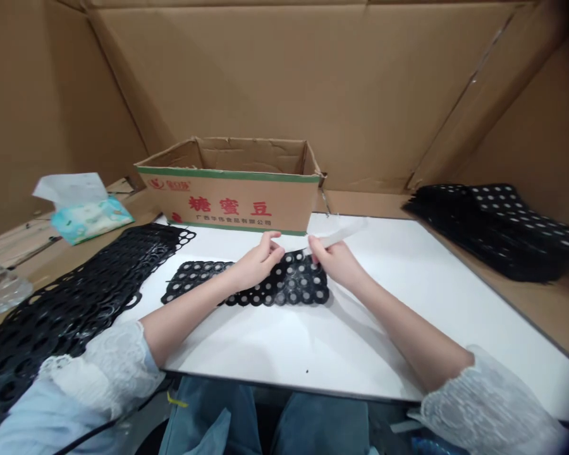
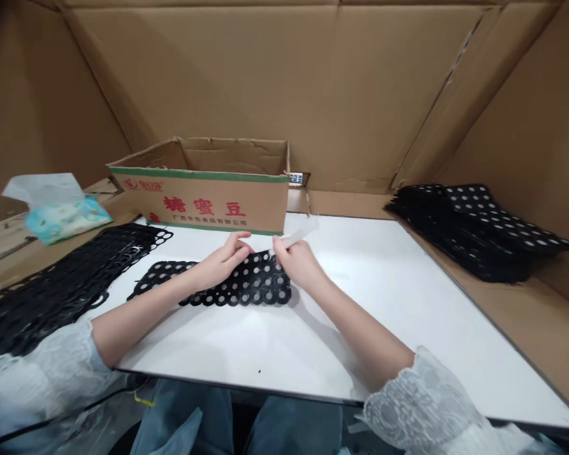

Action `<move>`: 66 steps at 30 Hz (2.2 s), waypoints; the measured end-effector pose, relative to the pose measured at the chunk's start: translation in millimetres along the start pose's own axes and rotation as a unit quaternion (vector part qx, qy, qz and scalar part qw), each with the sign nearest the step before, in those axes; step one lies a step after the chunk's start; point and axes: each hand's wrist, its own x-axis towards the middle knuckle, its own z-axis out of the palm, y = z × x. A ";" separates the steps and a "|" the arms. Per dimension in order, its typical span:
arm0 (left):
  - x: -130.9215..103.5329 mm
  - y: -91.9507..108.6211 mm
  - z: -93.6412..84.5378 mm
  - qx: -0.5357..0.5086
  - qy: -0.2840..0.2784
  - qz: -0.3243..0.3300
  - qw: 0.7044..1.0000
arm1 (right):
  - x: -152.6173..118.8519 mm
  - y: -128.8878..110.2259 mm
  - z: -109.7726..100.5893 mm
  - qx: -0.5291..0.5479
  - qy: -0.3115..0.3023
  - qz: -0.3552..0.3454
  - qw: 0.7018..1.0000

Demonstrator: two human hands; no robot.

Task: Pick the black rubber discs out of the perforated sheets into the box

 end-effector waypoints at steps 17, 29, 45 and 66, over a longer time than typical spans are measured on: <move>-6.2 -28.5 -49.0 0.183 -0.196 -0.097 0.959 | -11.7 1.8 -72.0 -0.183 0.105 0.034 0.977; -5.3 -31.4 -61.9 -0.216 -0.267 -0.183 0.921 | 6.2 -7.8 64.7 0.149 -0.138 -0.036 0.978; -7.1 -28.4 -56.3 -0.268 -0.244 -0.220 0.906 | -9.0 -22.7 59.6 0.056 -0.057 0.008 0.997; -9.3 -21.1 -41.9 -0.168 -0.069 -0.253 0.950 | 6.3 4.9 60.6 0.074 -0.079 -0.054 0.993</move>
